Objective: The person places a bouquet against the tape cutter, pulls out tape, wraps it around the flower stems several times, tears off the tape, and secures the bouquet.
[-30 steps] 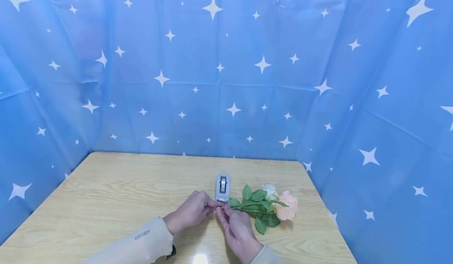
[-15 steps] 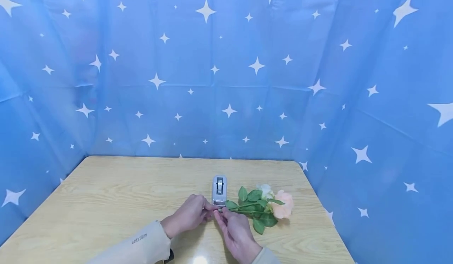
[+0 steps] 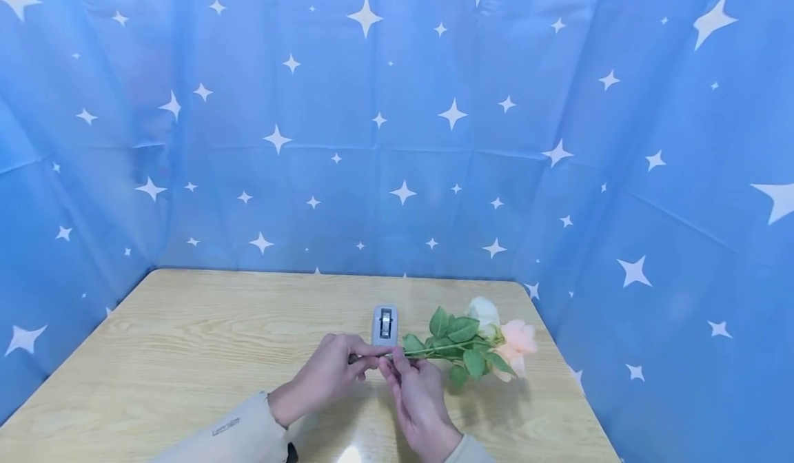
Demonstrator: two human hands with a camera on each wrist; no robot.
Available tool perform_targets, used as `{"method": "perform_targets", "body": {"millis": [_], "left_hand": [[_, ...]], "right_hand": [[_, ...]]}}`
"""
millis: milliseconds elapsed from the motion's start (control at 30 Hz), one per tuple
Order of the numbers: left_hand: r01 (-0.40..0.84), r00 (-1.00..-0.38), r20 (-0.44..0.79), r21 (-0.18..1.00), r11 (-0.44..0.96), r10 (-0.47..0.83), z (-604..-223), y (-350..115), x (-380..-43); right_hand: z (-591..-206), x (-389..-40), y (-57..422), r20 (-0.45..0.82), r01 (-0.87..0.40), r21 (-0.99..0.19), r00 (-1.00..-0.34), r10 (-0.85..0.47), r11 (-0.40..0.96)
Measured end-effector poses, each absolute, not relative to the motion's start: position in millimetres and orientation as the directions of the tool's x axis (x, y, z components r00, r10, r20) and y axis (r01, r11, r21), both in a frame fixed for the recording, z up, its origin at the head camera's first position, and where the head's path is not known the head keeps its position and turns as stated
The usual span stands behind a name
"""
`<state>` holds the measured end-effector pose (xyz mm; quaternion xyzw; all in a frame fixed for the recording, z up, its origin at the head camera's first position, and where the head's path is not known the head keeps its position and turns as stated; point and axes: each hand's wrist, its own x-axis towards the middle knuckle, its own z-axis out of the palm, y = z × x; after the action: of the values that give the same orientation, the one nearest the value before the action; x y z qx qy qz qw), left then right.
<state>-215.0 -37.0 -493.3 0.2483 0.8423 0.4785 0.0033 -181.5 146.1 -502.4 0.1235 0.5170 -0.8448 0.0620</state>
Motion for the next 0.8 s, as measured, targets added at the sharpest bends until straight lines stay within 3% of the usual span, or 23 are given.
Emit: {"method": "perform_targets", "body": {"millis": [467, 600, 800], "left_hand": [[0.323, -0.908, 0.202, 0.896, 0.304, 0.367, -479, -62, -214], [0.213, -0.898, 0.104, 0.953, 0.216, 0.427, -477, -70, -216], [0.085, -0.83, -0.008, 0.987, 0.14, 0.558, -475, -79, -216]], "right_hand": [[-488, -185, 141, -0.124, 0.115, -0.96, -0.992, 0.018, -0.257], [-484, -186, 143, -0.09, 0.089, -0.974, -0.996, -0.001, -0.209], [-476, -187, 146, -0.044, 0.057, -0.984, -0.996, -0.076, -0.171]]}}
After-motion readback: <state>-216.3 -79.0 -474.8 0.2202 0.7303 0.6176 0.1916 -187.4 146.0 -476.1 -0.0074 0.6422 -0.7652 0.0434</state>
